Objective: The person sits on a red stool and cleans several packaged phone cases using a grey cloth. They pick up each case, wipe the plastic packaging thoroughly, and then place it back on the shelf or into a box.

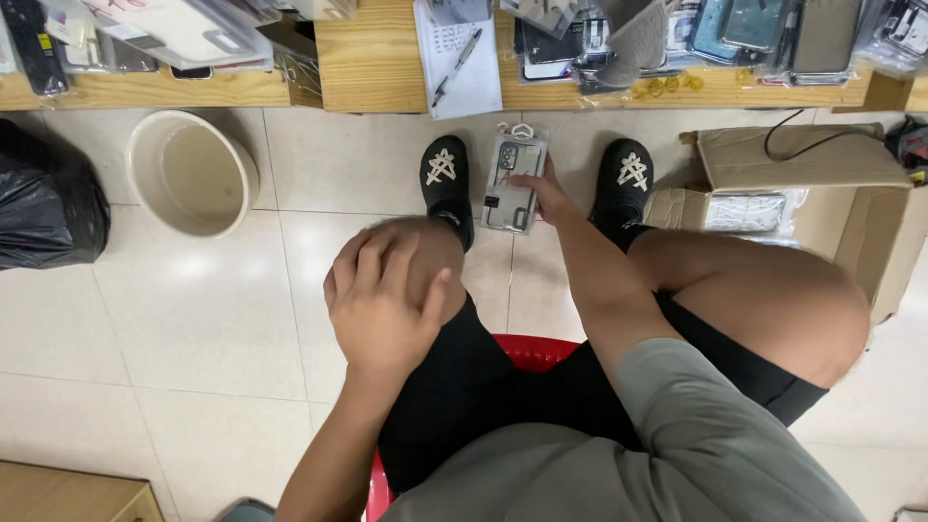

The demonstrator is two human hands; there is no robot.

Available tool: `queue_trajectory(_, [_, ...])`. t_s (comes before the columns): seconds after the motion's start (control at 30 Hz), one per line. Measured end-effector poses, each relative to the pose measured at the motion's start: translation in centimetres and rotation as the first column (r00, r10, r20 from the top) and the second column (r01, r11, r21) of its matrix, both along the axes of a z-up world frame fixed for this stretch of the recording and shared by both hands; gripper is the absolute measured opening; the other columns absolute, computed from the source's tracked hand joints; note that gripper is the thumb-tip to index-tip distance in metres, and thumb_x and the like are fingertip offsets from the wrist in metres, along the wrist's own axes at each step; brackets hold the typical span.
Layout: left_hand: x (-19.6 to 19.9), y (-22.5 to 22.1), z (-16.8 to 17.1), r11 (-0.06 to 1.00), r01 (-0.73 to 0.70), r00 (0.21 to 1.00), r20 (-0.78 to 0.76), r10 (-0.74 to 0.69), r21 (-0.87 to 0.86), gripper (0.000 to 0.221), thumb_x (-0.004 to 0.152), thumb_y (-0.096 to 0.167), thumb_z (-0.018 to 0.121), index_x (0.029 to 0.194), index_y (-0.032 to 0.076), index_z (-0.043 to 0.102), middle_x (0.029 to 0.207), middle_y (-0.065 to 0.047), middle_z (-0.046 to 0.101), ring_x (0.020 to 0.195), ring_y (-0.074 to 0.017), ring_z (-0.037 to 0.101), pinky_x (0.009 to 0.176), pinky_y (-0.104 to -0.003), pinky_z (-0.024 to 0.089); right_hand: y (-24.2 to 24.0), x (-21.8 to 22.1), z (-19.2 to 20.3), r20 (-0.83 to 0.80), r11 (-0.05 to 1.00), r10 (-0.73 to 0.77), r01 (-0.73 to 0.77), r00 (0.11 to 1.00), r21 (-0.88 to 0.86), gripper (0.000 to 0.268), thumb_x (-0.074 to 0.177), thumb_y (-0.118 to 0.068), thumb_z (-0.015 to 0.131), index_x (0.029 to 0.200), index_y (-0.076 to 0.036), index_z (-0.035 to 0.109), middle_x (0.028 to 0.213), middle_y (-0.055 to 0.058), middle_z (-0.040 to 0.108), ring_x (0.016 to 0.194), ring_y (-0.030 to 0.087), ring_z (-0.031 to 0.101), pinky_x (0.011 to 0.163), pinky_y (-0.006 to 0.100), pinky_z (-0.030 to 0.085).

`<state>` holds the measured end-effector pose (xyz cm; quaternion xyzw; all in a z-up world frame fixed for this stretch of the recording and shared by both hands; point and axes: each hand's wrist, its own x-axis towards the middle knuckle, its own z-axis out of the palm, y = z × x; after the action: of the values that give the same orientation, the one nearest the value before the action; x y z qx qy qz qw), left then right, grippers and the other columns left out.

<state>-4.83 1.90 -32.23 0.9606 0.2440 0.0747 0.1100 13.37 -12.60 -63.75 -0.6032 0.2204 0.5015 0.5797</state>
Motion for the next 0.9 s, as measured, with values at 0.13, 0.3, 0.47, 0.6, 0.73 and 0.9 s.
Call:
queue_trajectory(0.13, [0.8, -0.1, 0.8, 0.999, 0.007, 0.999, -0.039, -0.009, -0.050, 0.040, 0.090, 0.045, 0.071, 0.113, 0.013, 0.078, 0.110, -0.011, 0.070, 0.122, -0.0405, 0.058, 0.098, -0.062, 0.045, -1.6, 0.1, -6.9, 0.063, 0.984, 0.156, -0.149, 0.986, -0.096, 0.132, 0.078, -0.028, 0.102, 0.170, -0.028, 0.006, 0.175, 0.018, 0.008, 0.157, 0.047, 0.014, 0.121, 0.072, 0.013])
queue_trajectory(0.3, [0.6, -0.1, 0.1, 1.000, 0.018, 1.000, 0.017, -0.018, -0.013, 0.039, 0.091, 0.048, 0.069, 0.108, 0.015, 0.079, 0.107, -0.009, 0.072, 0.121, -0.0371, 0.060, 0.098, -0.061, 0.046, -3.0, -1.5, -9.8, 0.240, 0.978, 0.090, -0.041, 0.967, -0.203, 0.136, 0.078, -0.024, 0.102, 0.169, -0.017, 0.001, 0.172, 0.024, 0.016, 0.159, 0.041, 0.014, 0.130, 0.057, 0.017])
queue_trajectory(0.47, [0.6, -0.4, 0.6, 0.999, 0.024, 1.000, 0.009, -0.024, -0.038, 0.038, 0.090, 0.046, 0.070, 0.108, 0.014, 0.079, 0.107, -0.010, 0.072, 0.121, -0.0381, 0.059, 0.099, -0.063, 0.043, -4.3, -2.9, -12.8, 0.271, 0.940, 0.117, -0.018, 0.956, -0.341, 0.128, 0.085, -0.047, 0.097, 0.169, -0.020, 0.005, 0.171, 0.020, 0.019, 0.159, 0.034, 0.019, 0.130, 0.052, 0.021])
queue_trajectory(0.6, [0.0, 0.2, -0.5, 0.998, 0.063, 0.998, -0.012, -0.063, -0.010, 0.028, 0.086, 0.040, 0.073, 0.102, 0.018, 0.078, 0.108, -0.007, 0.070, 0.120, -0.0357, 0.061, 0.096, -0.060, 0.046, -4.5, -2.6, -11.5, 0.462, 0.836, 0.136, 0.149, 0.876, -0.529, 0.081, 0.105, -0.051, 0.069, 0.164, -0.012, 0.029, 0.165, 0.022, 0.030, 0.156, 0.036, 0.026, 0.129, 0.053, 0.023])
queue_trajectory(0.73, [0.4, 0.1, -0.6, 0.998, 0.066, 0.997, -0.032, -0.066, -0.002, 0.024, 0.087, 0.037, 0.072, 0.101, 0.019, 0.078, 0.107, -0.006, 0.070, 0.120, -0.0361, 0.062, 0.094, -0.060, 0.047, -4.8, -0.9, -8.4, 0.628, 0.739, 0.405, 0.166, 0.664, -0.653, 0.063, 0.104, -0.051, 0.060, 0.146, -0.005, 0.053, 0.133, 0.024, 0.054, 0.129, 0.045, 0.056, 0.107, 0.053, 0.048])
queue_trajectory(0.9, [0.8, 0.5, -0.8, 0.990, 0.009, 0.991, -0.132, -0.028, -0.143, 0.029, 0.089, 0.036, 0.069, 0.108, 0.016, 0.077, 0.113, -0.009, 0.066, 0.119, -0.0382, 0.060, 0.101, -0.067, 0.039, -7.7, 5.7, -1.1, 0.516, 0.596, 0.749, -0.080, 0.416, -0.799, 0.041, 0.105, -0.044, 0.062, 0.131, -0.013, 0.063, 0.127, 0.011, 0.054, 0.122, 0.031, 0.057, 0.101, 0.048, 0.050])
